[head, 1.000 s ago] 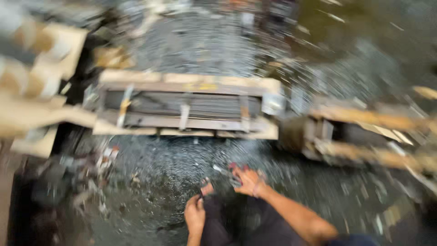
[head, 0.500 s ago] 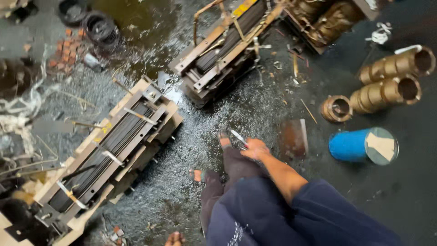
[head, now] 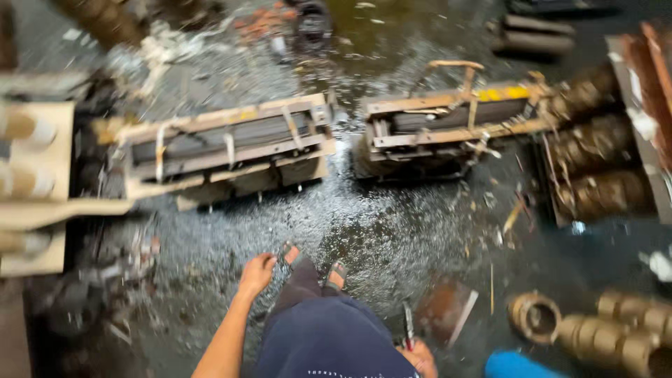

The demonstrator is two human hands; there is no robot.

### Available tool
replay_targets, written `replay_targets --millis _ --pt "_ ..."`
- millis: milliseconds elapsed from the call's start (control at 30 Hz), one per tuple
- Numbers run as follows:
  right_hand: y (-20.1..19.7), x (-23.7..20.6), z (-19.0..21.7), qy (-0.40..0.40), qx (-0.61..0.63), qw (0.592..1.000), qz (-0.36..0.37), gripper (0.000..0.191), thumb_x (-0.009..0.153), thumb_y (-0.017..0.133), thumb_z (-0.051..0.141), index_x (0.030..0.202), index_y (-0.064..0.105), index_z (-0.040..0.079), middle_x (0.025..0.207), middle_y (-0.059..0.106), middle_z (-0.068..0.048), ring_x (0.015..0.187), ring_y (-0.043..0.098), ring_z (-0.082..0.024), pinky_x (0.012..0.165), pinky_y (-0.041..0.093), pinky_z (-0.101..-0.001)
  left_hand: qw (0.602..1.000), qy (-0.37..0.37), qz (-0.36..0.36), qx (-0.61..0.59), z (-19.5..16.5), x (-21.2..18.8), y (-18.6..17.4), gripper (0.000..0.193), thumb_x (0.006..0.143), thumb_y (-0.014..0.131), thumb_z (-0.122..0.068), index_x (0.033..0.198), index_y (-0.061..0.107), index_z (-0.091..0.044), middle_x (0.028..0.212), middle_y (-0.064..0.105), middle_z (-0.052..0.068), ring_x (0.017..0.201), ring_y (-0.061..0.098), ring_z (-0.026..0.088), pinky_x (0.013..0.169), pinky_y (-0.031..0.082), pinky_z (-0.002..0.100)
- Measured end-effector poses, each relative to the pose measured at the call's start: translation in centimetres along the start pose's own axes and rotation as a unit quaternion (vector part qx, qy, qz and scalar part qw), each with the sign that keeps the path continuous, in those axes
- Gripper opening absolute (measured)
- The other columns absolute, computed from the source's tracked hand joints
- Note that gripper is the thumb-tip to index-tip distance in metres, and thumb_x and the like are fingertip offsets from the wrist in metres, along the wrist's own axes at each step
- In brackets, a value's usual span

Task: The person uses pliers and bolt cutters to cut white plastic ties securing cylindrical objects on a wooden pallet. They repeatedly reach under the pallet, cut the ties, and remove the cut pieces.

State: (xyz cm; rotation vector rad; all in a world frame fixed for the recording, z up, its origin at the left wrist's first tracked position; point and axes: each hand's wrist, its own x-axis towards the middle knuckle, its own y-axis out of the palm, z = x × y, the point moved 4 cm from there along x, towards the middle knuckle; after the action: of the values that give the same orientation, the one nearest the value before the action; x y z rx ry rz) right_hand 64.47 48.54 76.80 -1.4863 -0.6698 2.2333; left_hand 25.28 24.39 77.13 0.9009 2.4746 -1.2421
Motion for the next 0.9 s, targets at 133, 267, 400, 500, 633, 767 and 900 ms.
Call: replay_targets --millis 133,267,400,500,633,767,900 --pt "-0.1 -0.1 0.5 0.025 -0.005 0.999 0.047 0.050 0.066 0.085 0.047 0.099 0.074 0.012 0.092 0.077 -0.013 0.090 0.072 -0.027 0.084 0.056 -0.0411 0.996 0.024 -0.071 -0.040 2.7 -3.7 2.7 0.037 0.095 0.058 -0.036 0.113 0.072 -0.007 0.105 0.073 0.022 0.100 0.069 0.042 0.088 0.055 0.049" --pt "-0.6 0.0 2.5 0.012 -0.046 0.997 0.065 0.050 0.068 0.085 0.046 0.103 0.075 0.012 0.095 0.078 -0.013 0.093 0.073 -0.027 0.086 0.057 -0.0410 0.991 -0.095 -0.090 -0.002 8.2 -9.8 2.5 0.038 0.097 0.056 -0.040 0.111 0.073 -0.009 0.107 0.073 0.021 0.104 0.068 0.043 0.091 0.053 0.052" --pt "1.6 2.2 5.5 -0.039 -0.121 0.987 0.096 0.050 0.070 0.085 0.046 0.106 0.076 0.013 0.098 0.079 -0.014 0.097 0.074 -0.027 0.088 0.057 -0.0409 0.947 -0.307 -0.092 -0.020 16.0 -17.0 -0.6 0.036 0.095 0.060 -0.038 0.114 0.074 -0.010 0.115 0.071 0.022 0.113 0.065 0.043 0.097 0.051 0.053" --pt "2.8 4.3 7.8 -0.063 -0.172 0.977 0.111 0.050 0.071 0.085 0.045 0.109 0.077 0.013 0.101 0.080 -0.014 0.100 0.075 -0.027 0.089 0.057 -0.0408 0.921 -0.369 -0.115 -0.052 20.0 -21.1 -2.7 0.035 0.096 0.060 -0.037 0.115 0.073 -0.010 0.116 0.073 0.020 0.115 0.067 0.042 0.099 0.052 0.052" --pt "6.1 5.0 14.3 -0.155 -0.167 0.961 0.155 0.048 0.068 0.087 0.044 0.103 0.081 0.011 0.094 0.082 -0.016 0.092 0.078 -0.028 0.084 0.060 -0.0421 0.904 -0.387 -0.149 -0.102 24.4 -23.3 -5.3 0.034 0.096 0.061 -0.036 0.119 0.072 -0.013 0.119 0.071 0.020 0.118 0.065 0.041 0.101 0.051 0.050" --pt "9.4 1.8 23.1 -0.218 -0.239 0.940 0.108 0.045 0.066 0.082 0.048 0.097 0.082 0.016 0.089 0.081 -0.012 0.087 0.078 -0.029 0.080 0.060 -0.0423 0.908 -0.349 -0.191 -0.132 28.7 -24.3 -9.1 0.034 0.096 0.058 -0.035 0.119 0.072 -0.014 0.121 0.071 0.017 0.118 0.065 0.040 0.101 0.051 0.049" --pt "13.4 -1.5 29.4 -0.203 -0.371 0.894 0.149 0.049 0.072 0.069 0.057 0.100 0.082 0.019 0.085 0.081 -0.016 0.085 0.080 -0.032 0.079 0.060 -0.0423 0.893 -0.340 -0.260 -0.138 34.3 -26.2 -13.0 0.039 0.096 0.056 -0.038 0.116 0.074 -0.010 0.121 0.069 0.022 0.116 0.063 0.045 0.099 0.050 0.051"
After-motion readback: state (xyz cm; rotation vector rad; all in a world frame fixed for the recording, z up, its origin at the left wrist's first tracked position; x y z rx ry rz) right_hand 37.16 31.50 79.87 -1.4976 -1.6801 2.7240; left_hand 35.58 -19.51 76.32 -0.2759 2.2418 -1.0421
